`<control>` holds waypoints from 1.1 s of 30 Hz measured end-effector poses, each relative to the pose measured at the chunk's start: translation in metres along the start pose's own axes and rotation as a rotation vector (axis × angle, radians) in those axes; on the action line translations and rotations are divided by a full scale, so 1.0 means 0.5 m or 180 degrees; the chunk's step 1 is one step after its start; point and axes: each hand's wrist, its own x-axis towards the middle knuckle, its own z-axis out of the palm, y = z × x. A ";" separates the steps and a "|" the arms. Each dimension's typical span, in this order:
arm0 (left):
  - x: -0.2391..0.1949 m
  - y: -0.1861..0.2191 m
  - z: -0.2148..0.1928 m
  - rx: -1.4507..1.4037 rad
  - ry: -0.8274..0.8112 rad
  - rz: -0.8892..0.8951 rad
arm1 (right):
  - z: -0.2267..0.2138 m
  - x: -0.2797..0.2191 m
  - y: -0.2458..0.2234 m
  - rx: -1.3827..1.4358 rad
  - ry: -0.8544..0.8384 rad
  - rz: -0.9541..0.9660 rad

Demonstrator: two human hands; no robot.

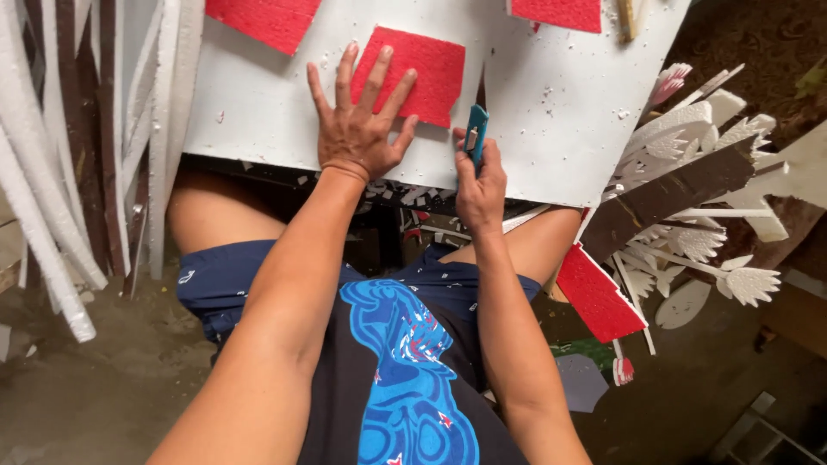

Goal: Cutting and trimming small rectangular pieces of red foam using a utility knife on a white surface.

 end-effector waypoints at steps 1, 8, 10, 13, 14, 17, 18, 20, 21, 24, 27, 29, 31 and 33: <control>0.004 0.002 -0.001 -0.0015 -0.0002 0.0005 | -0.002 0.002 -0.001 -0.0012 0.0009 0.0007; 0.008 0.002 -0.014 0.0026 -0.0644 -0.0188 | 0.003 -0.006 -0.040 -0.0649 0.0196 0.0055; 0.012 0.001 -0.014 0.0084 -0.0637 -0.0182 | 0.006 -0.007 -0.049 -0.0887 0.0255 0.0085; 0.009 0.003 -0.012 0.0039 -0.0471 -0.0157 | 0.012 -0.014 -0.052 -0.0972 0.0425 0.0306; 0.010 0.002 -0.013 0.0106 -0.0488 -0.0127 | 0.013 -0.012 -0.054 -0.1156 0.0371 0.0275; 0.009 0.004 -0.017 0.0156 -0.0511 -0.0103 | 0.018 -0.004 -0.053 -0.1418 0.0248 0.0183; 0.010 0.004 -0.018 0.0143 -0.0500 -0.0099 | 0.020 0.001 -0.052 -0.1491 0.0195 0.0108; 0.010 0.005 -0.019 0.0144 -0.0461 -0.0092 | 0.022 0.008 -0.042 -0.1592 0.0159 0.0077; 0.011 0.004 -0.020 0.0150 -0.0418 -0.0081 | 0.024 0.012 -0.038 -0.1687 0.0129 0.0042; 0.011 0.004 -0.019 0.0149 -0.0408 -0.0071 | 0.028 0.018 -0.033 -0.1619 0.0081 -0.0002; 0.014 0.004 -0.027 0.0112 -0.0531 -0.0101 | 0.036 0.020 -0.017 -0.1510 0.0071 -0.0228; 0.014 0.005 -0.026 0.0099 -0.0536 -0.0106 | 0.038 0.018 -0.015 -0.1485 0.0070 -0.0235; 0.014 0.004 -0.025 0.0078 -0.0543 -0.0103 | 0.039 0.018 -0.016 -0.1464 0.0077 -0.0236; 0.013 0.004 -0.025 0.0074 -0.0508 -0.0090 | 0.040 0.019 -0.019 -0.1495 0.0080 -0.0217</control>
